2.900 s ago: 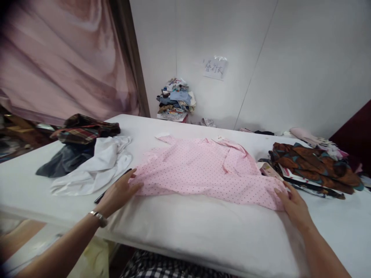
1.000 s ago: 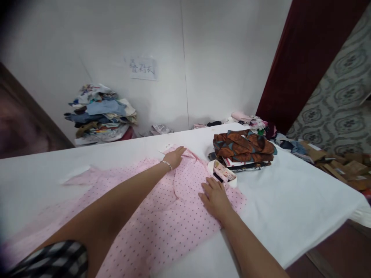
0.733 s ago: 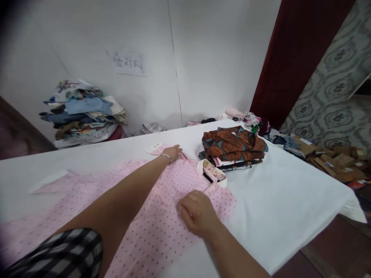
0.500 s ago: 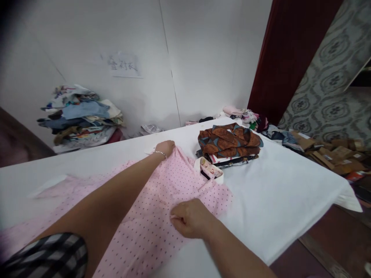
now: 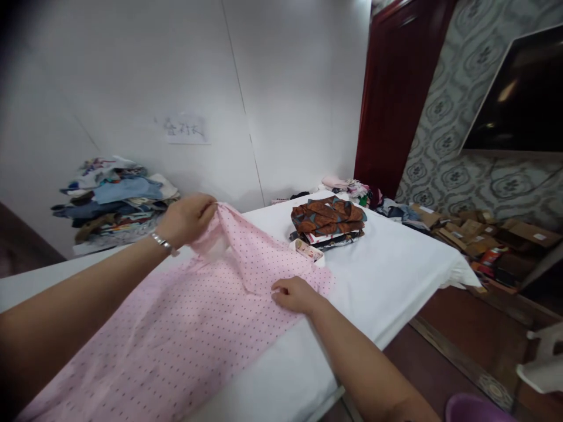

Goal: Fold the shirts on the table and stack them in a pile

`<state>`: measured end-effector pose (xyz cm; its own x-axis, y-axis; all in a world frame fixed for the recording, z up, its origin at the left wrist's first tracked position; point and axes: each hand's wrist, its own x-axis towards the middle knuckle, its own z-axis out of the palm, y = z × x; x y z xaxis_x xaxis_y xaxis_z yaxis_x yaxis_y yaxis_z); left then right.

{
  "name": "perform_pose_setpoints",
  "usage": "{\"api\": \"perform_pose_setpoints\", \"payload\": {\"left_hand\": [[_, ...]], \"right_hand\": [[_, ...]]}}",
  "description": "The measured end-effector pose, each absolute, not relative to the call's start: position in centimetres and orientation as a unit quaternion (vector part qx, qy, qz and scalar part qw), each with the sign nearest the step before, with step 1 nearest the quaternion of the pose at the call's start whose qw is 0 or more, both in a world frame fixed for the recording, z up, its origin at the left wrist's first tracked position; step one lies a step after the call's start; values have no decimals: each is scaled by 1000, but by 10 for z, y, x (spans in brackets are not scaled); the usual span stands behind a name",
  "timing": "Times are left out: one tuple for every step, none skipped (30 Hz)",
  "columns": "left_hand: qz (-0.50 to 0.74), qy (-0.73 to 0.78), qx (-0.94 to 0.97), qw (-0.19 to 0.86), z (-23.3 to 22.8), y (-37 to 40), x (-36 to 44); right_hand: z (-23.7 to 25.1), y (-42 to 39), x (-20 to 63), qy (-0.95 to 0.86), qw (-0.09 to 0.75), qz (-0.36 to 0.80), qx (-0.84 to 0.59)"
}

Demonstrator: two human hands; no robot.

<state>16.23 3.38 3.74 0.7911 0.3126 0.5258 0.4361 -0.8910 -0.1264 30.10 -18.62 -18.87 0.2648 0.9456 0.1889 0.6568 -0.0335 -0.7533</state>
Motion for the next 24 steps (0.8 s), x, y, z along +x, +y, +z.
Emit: {"api": "perform_pose_setpoints", "payload": {"left_hand": [[-250, -198, -940, 123, 40, 21, 146], [-236, -197, -942, 131, 41, 8, 129], [-214, -192, -947, 140, 39, -5, 111], [-186, -181, -955, 146, 34, -17, 93], [-156, -164, -963, 146, 26, -27, 75], [-126, -142, -972, 140, 16, -35, 57], [-98, -119, -979, 131, 3, -43, 40], [-74, -99, -985, 121, -11, -49, 23], [-55, -85, -989, 110, -27, -54, 7], [-41, -81, -991, 98, -42, -58, -8], [-31, -87, -992, 87, -57, -63, -21], [-23, -101, -992, 76, -71, -68, -33], [-15, -121, -990, 65, -84, -73, -44], [-9, -143, -988, 54, -96, -79, -53], [-5, -164, -986, 44, -105, -84, -62], [-3, -182, -983, 35, -113, -89, -69], [-3, -198, -980, 28, -120, -93, -76], [-6, -215, -976, 24, -125, -96, -82], [-8, -233, -972, 25, -128, -98, -87], [-12, -250, -968, 30, -129, -100, -92], [-15, -265, -963, 38, -129, -101, -96], [-18, -275, -960, 50, -128, -101, -100], [-22, -278, -958, 63, -126, -101, -104], [-28, -275, -958, 74, -122, -100, -107]], "right_hand": [[-191, -185, 302, -569, 399, 188, -694], [-194, -184, 302, -562, 408, 186, -695], [-196, -183, 302, -557, 414, 182, -697], [-197, -181, 301, -553, 414, 177, -701], [-198, -180, 301, -550, 408, 167, -709], [-199, -180, 301, -547, 395, 153, -722], [-198, -179, 300, -542, 378, 138, -738], [-198, -179, 299, -537, 360, 124, -753], [-197, -179, 298, -531, 343, 111, -767], [-195, -179, 297, -526, 330, 101, -777], [-194, -179, 295, -522, 322, 95, -784], [-193, -178, 293, -517, 316, 91, -790], [-192, -178, 292, -512, 308, 86, -797], [-191, -177, 290, -506, 301, 82, -804], [-191, -177, 288, -498, 294, 79, -812], [-190, -177, 286, -490, 287, 77, -820], [-189, -177, 283, -481, 281, 76, -827], [-189, -177, 281, -472, 278, 74, -833], [-188, -178, 279, -466, 278, 73, -837], [-188, -179, 278, -460, 280, 72, -839], [-188, -181, 276, -457, 284, 72, -840], [-187, -183, 275, -455, 291, 73, -838], [-187, -185, 274, -456, 301, 76, -834], [-186, -188, 273, -457, 313, 81, -828]]}}
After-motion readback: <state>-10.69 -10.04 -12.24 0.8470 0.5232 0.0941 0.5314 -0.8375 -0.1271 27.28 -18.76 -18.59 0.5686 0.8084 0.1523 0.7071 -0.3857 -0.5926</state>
